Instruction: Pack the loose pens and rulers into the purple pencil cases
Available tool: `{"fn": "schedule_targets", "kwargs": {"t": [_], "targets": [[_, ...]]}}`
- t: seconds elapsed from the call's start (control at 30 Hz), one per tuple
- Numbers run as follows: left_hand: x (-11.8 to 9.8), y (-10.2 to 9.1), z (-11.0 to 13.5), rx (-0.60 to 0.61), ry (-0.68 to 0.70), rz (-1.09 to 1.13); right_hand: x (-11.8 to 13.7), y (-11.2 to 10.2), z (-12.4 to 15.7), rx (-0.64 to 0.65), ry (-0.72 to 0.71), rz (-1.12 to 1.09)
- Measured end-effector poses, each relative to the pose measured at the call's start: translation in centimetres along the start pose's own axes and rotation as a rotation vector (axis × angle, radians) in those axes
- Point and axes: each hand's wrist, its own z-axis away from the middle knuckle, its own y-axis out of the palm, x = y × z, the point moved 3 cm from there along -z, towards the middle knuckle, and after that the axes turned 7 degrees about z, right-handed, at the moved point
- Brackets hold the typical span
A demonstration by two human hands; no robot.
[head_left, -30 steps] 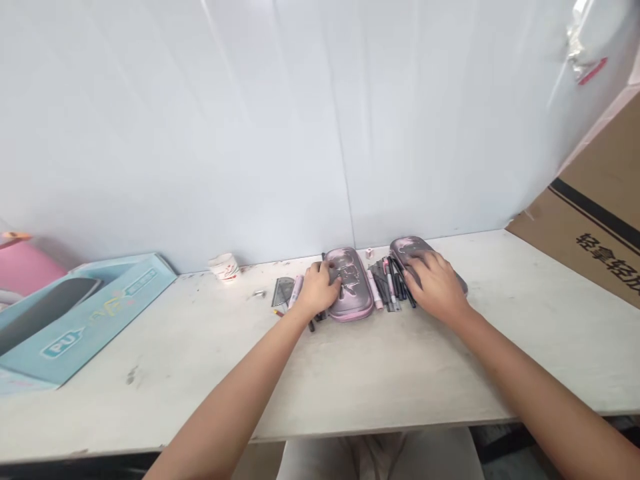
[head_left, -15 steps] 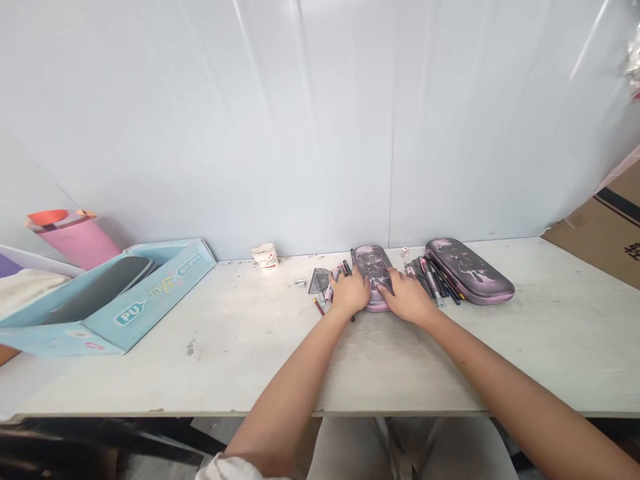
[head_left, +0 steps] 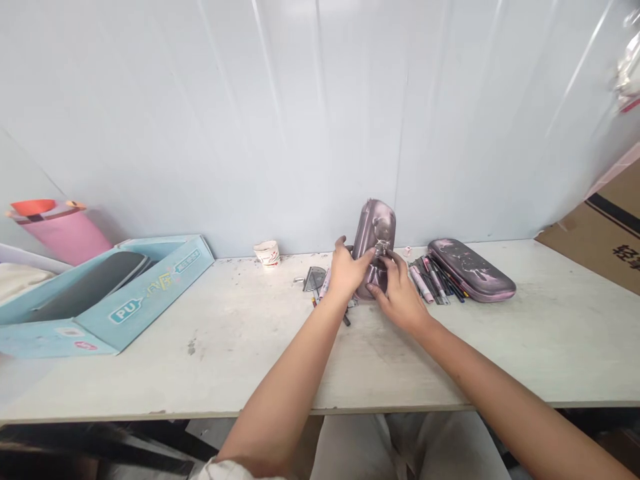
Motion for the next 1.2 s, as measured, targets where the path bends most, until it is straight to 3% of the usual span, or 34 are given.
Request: {"fn": "schedule_targets", "kwargs": {"t": [0.1, 0.2, 0.3, 0.43, 0.67, 0.87, 1.2], "targets": [[-1.5, -0.8, 0.3, 0.059, 0.073, 0.092, 0.3, -1.4, -0.7, -0.112, -0.159, 0.040], [-2.7, -2.2, 0.8, 0.010, 0.229, -0.032, -0.2, -2.9, -1.7, -0.177, -0.218, 0.104], [-3.1, -3.3, 1.5, -0.105, 0.393, -0.375, -1.8, -3.8, -2.2, -0.284, -0.100, 0.093], [-1.4, -3.2, 2.3, -0.167, 0.474, -0.690, -3.8, -3.5, -1.1, -0.396, 0.043, 0.005], [1.7, -1.7, 3.0, -0.085, 0.508, -0.818, -4.4, -2.2, 0.1, -0.385, 0.125, 0.001], [2.2, -1.6, 2.8, -0.016, 0.490, -0.799, -5.0, -2.2, 0.0, -0.331, 0.100, 0.063], [2.1, -1.7, 2.9, -0.044, 0.497, -0.777, -5.3, -2.2, 0.3, -0.284, 0.117, 0.048]]}}
